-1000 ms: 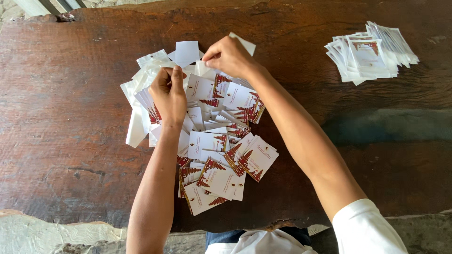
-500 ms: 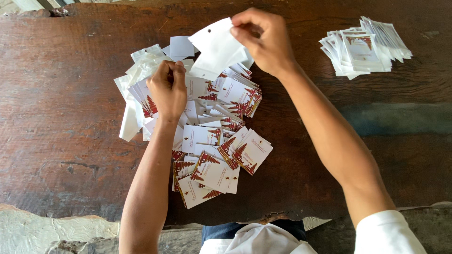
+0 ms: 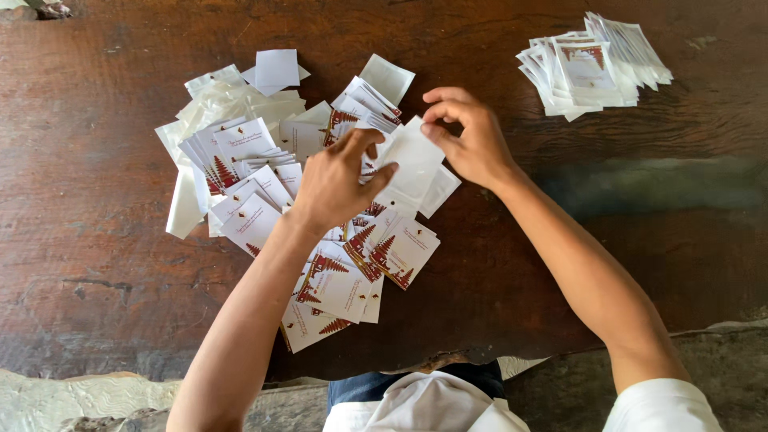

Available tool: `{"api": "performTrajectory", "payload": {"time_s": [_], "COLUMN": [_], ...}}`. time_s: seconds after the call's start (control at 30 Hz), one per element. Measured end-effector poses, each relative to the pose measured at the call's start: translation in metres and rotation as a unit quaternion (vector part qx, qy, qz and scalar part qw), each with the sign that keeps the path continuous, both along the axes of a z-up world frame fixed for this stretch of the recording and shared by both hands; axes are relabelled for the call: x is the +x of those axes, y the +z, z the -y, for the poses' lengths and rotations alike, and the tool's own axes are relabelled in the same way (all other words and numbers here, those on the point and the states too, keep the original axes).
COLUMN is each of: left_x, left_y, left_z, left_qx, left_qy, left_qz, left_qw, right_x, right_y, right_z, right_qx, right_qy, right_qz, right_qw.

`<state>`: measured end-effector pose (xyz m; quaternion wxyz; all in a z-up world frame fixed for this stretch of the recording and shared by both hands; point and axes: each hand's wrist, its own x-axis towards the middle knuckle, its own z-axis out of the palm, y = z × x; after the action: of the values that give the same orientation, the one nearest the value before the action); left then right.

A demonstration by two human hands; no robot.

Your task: The person places individual printed cards into small clear plastic bags by hand and stacks them on a wooden table.

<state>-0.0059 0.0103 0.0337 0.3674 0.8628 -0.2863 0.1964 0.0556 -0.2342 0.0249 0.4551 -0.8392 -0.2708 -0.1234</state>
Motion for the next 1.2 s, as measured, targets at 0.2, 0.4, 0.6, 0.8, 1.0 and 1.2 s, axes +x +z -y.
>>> {"api": "performTrajectory", "payload": {"time_s": [0.2, 0.4, 0.6, 0.8, 1.0, 1.2], "left_x": [0.01, 0.003, 0.002, 0.001, -0.011, -0.021], "left_y": [-0.018, -0.004, 0.002, -0.019, -0.022, -0.004], "left_z": [0.008, 0.019, 0.013, 0.026, 0.039, 0.038], "left_qx": [0.124, 0.095, 0.098, 0.108, 0.104, 0.096], "left_qy": [-0.069, -0.075, 0.023, 0.031, 0.007, -0.011], "left_qz": [0.291, 0.378, 0.369, 0.345, 0.347, 0.32], "left_qw": [0.946, 0.918, 0.924, 0.932, 0.932, 0.942], "right_x": [0.003, 0.022, -0.03, -0.091, -0.104, -0.104], "right_y": [0.004, -0.021, 0.001, -0.002, -0.021, 0.003], "right_z": [0.014, 0.023, 0.005, -0.024, -0.024, -0.025], "right_qx": [0.122, 0.253, 0.439, 0.269, 0.167, 0.151], "right_qy": [-0.032, -0.054, 0.02, 0.078, -0.032, -0.023], "right_qz": [-0.127, -0.247, -0.377, -0.252, -0.198, -0.123], "right_qw": [0.984, 0.934, 0.815, 0.926, 0.965, 0.981]}}
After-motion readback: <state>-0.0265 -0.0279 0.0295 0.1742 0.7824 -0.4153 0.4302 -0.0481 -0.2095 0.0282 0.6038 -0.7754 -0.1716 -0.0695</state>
